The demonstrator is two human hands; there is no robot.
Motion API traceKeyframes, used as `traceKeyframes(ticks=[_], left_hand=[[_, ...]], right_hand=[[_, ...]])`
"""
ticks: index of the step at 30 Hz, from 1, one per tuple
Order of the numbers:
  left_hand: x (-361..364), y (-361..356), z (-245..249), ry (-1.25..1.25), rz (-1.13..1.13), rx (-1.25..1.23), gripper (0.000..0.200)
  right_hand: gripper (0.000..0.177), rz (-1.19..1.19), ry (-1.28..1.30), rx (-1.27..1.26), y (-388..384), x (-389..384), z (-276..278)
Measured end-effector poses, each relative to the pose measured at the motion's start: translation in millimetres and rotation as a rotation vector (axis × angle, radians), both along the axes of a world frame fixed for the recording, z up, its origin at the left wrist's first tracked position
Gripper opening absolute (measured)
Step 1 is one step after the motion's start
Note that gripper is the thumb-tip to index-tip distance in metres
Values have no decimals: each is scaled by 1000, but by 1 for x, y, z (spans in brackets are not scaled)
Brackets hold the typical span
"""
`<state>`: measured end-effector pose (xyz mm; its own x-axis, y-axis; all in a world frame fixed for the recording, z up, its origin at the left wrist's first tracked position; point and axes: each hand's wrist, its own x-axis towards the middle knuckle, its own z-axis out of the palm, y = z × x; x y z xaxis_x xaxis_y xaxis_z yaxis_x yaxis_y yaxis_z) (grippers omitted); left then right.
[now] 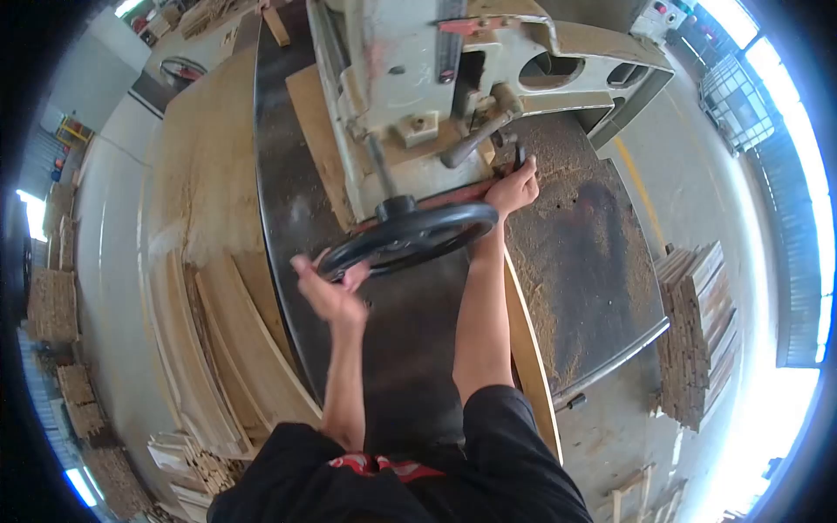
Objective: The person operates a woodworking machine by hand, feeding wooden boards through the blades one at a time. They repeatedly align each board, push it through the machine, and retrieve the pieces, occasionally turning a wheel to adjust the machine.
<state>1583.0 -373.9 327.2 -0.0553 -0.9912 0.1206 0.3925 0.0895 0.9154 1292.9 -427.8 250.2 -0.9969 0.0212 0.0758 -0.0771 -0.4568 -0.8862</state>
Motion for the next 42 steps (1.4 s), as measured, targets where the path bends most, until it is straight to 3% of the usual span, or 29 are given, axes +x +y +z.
traceKeyframes(ticks=[3, 5, 8, 12, 14, 16, 17, 20, 22, 25, 26, 28, 30, 31, 33, 34, 35, 37, 38, 40, 42], left_hand=[[-26, -5, 110, -942, 91, -724, 61], [-57, -9, 128, -1333, 8, -1050, 48], [-121, -4, 100, -1424, -211, -1313, 37], [-179, 6, 58, -1643, 50, -1628, 32], [-154, 8, 63, -1524, -73, -1603, 34], [-97, 14, 72, -1176, -201, -1434, 38], [-66, 13, 71, -964, -128, -1301, 40], [-4, 1, 45, -297, 730, -556, 58], [-3, 2, -43, 101, 205, 30, 73], [-50, 10, -78, 670, 221, 436, 74], [-45, 13, -89, 650, 177, 387, 74], [-43, 4, -88, 502, 169, 330, 74], [-29, 4, -53, 248, 242, 320, 75], [-11, 1, -25, -80, 212, -5, 69], [-24, 4, 80, -738, 371, -457, 60], [-33, 0, 101, -940, 368, -661, 57], [-43, -4, 111, -1138, 361, -863, 54], [-84, -11, 115, -1299, 47, -1124, 50], [-100, -8, 112, -1522, 154, -1326, 43], [-151, 1, 75, -1842, 213, -1447, 38], [-130, -6, 95, -1697, 263, -1638, 33]], right_hand=[[50, -76, -10, 96, 0, 3, 0], [51, -36, 10, 73, 1, 1, -7], [51, -4, 12, 94, 9, 11, -16], [51, -13, -28, 76, 21, 21, -8], [51, -17, -46, 57, 14, 20, 2], [51, -35, -55, 44, 5, 11, 6], [51, -39, -55, 37, 1, 7, 8], [51, -14, -91, 54, -2, 3, 6], [51, -78, -71, 68, -3, 4, 6], [49, -81, -64, -33, -6, 1, 1], [47, -26, -72, 8, -1, -1, -5], [46, -1, -76, 13, 3, 0, -6], [45, -62, -113, -67, -3, 7, 11], [44, -43, -105, -47, -5, 4, 17], [44, 12, -108, 31, 5, 8, 9], [46, 11, -107, 78, 5, 6, 6], [47, -8, -42, 145, 4, 6, 4], [47, 2, -21, 156, 8, 10, -3], [48, 8, -24, 148, 10, 12, -5], [48, 23, -37, 113, 11, 15, -5], [49, 31, -44, 78, 9, 13, -7]])
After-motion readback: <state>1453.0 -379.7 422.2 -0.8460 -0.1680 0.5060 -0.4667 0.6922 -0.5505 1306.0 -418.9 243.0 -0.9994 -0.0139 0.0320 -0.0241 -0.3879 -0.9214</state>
